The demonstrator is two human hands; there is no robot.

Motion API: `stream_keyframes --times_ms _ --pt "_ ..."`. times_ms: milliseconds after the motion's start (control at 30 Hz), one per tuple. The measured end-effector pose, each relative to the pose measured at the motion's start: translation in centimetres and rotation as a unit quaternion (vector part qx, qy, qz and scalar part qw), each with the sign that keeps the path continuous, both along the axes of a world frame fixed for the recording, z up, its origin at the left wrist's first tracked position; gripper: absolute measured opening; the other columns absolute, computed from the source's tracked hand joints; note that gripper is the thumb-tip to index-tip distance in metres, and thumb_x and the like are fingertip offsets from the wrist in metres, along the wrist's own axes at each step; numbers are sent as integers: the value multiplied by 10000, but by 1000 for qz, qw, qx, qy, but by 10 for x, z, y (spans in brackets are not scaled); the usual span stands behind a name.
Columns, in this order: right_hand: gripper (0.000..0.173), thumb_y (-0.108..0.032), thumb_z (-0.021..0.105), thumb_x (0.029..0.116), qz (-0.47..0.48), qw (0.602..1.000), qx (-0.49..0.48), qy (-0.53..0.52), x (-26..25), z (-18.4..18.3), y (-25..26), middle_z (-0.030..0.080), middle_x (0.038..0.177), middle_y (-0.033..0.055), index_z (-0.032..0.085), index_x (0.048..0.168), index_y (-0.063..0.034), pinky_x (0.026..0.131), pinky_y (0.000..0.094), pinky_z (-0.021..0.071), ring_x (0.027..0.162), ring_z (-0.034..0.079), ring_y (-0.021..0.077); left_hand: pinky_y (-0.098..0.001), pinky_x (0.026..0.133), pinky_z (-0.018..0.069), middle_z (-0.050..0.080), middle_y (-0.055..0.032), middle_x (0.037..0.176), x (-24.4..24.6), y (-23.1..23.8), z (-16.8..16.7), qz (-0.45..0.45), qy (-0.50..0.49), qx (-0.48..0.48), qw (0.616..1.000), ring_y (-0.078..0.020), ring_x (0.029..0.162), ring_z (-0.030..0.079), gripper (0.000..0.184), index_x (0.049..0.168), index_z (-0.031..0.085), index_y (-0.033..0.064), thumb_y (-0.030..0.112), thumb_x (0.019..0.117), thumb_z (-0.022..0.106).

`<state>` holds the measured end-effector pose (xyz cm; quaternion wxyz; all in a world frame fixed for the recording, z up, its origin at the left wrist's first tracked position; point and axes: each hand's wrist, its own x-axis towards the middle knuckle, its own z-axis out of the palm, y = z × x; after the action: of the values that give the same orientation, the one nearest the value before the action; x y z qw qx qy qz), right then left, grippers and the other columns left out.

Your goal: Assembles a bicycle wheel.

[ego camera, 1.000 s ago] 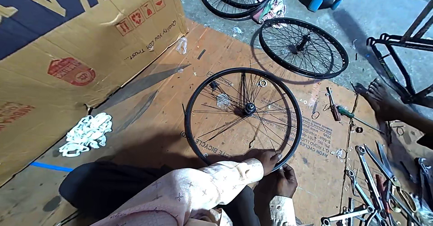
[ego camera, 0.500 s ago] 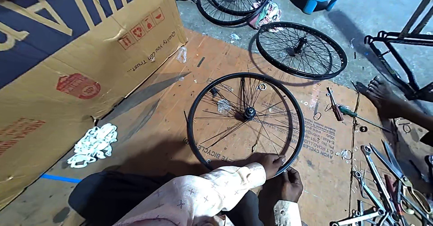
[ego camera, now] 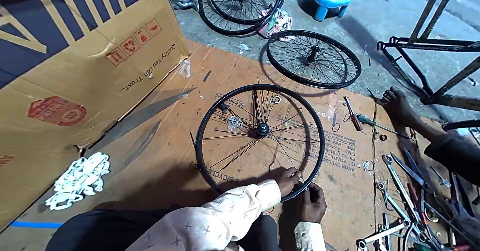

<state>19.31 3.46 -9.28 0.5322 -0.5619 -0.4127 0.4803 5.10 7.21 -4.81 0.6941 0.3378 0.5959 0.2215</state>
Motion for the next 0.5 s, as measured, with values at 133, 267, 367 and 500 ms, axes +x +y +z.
stream_keyframes --times_ms 133,267,367,500 --pt "144 20 628 910 0 998 35 -60 4 -2 3 721 882 59 655 1042 71 758 229 612 776 703 81 -376 854 546 649 -139 1150 4 1 2 17 -26 14 999 -186 939 646 393 1287 604 37 312 1130 373" --pt "148 -51 620 948 1 990 78 -113 7 -4 5 722 893 67 684 1027 57 768 236 613 785 705 94 -368 782 587 656 -127 1105 3 3 13 42 -60 -15 997 -183 871 672 366 1260 623 47 315 1119 418" --pt "148 -67 632 940 1 989 85 -120 9 -4 5 722 897 70 694 1012 48 764 234 611 787 703 97 -347 746 591 667 -112 1067 4 3 17 58 -74 -28 995 -172 833 678 340 1243 629 52 313 1107 459" --pt "158 -82 628 940 13 988 55 -141 4 3 1 713 909 90 698 1011 40 766 281 615 797 698 125 -425 854 576 650 -165 1217 2 -4 16 92 -63 -11 994 -240 1000 674 380 1362 570 44 303 1103 470"
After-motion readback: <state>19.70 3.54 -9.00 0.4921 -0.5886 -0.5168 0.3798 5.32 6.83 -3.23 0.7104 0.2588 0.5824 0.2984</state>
